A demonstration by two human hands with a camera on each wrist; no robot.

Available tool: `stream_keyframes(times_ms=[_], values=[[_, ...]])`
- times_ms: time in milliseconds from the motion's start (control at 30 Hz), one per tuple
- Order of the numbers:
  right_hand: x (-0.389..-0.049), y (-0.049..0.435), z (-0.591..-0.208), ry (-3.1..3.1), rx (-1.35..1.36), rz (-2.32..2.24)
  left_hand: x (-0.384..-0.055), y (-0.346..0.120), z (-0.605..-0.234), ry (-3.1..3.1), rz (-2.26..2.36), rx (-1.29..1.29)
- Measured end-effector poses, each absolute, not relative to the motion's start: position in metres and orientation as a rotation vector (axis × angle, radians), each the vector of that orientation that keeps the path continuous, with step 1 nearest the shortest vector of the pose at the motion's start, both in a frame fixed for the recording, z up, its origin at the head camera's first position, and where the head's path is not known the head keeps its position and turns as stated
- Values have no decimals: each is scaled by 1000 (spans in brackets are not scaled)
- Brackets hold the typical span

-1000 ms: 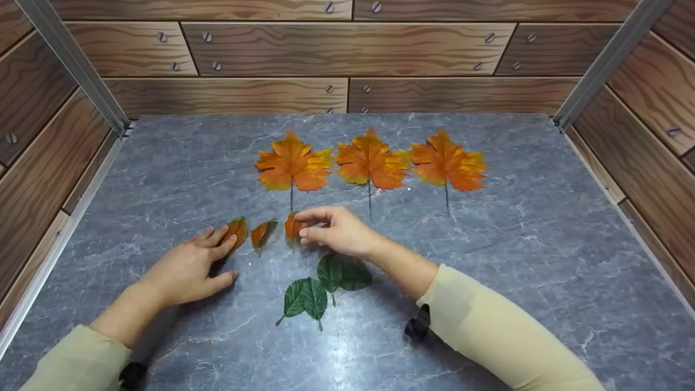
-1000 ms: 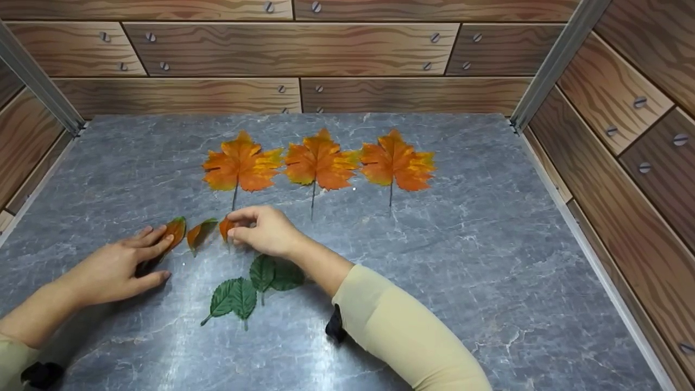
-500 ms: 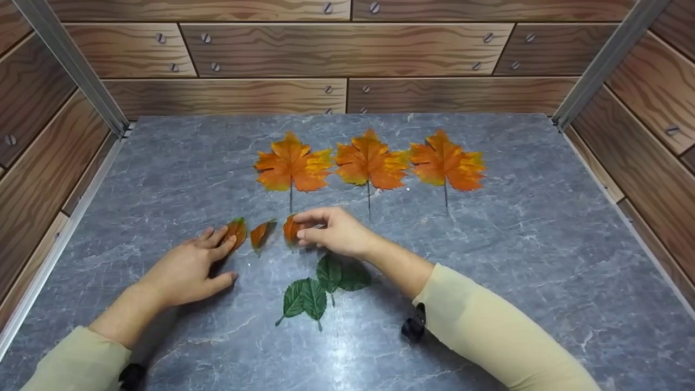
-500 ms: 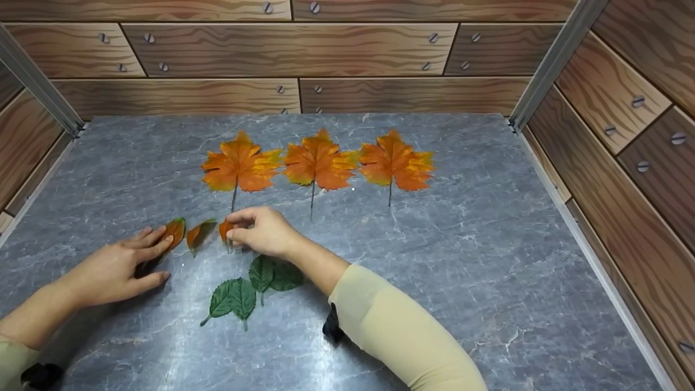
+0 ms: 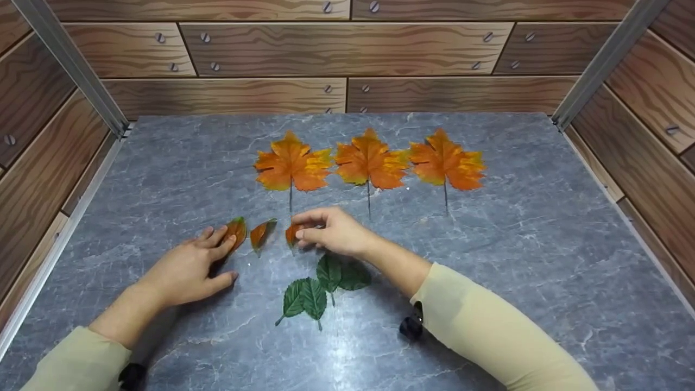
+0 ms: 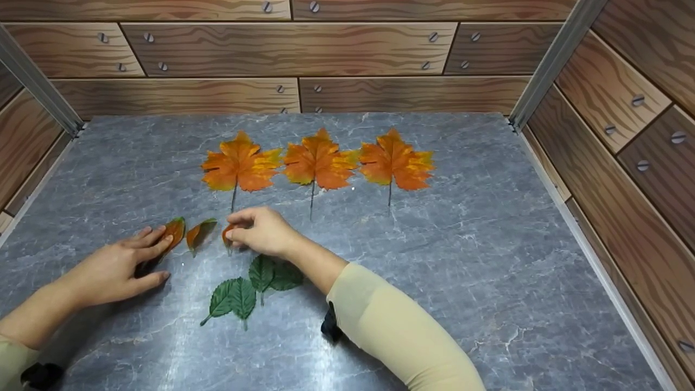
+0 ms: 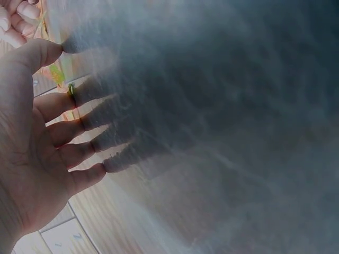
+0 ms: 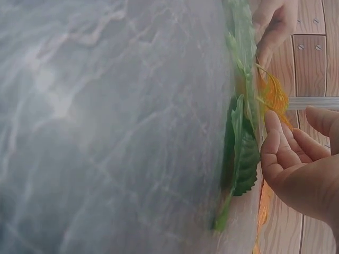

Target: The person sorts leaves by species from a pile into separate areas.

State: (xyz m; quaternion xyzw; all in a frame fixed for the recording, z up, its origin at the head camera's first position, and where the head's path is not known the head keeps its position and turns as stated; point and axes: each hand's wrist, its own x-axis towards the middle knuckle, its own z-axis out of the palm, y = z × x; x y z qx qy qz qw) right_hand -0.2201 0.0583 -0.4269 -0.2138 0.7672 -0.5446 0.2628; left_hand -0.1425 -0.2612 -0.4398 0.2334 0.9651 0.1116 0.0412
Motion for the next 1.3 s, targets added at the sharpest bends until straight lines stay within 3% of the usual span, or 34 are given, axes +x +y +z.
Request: stream_keyframes(times_ms=[633, 1300], values=[[-216, 94, -414, 2116, -637, -1504, -144, -263, -443, 2967, 332, 734], [-199, 142, -416, 2227, -780, -1109, -143, -263, -441, 2969, 332, 735]])
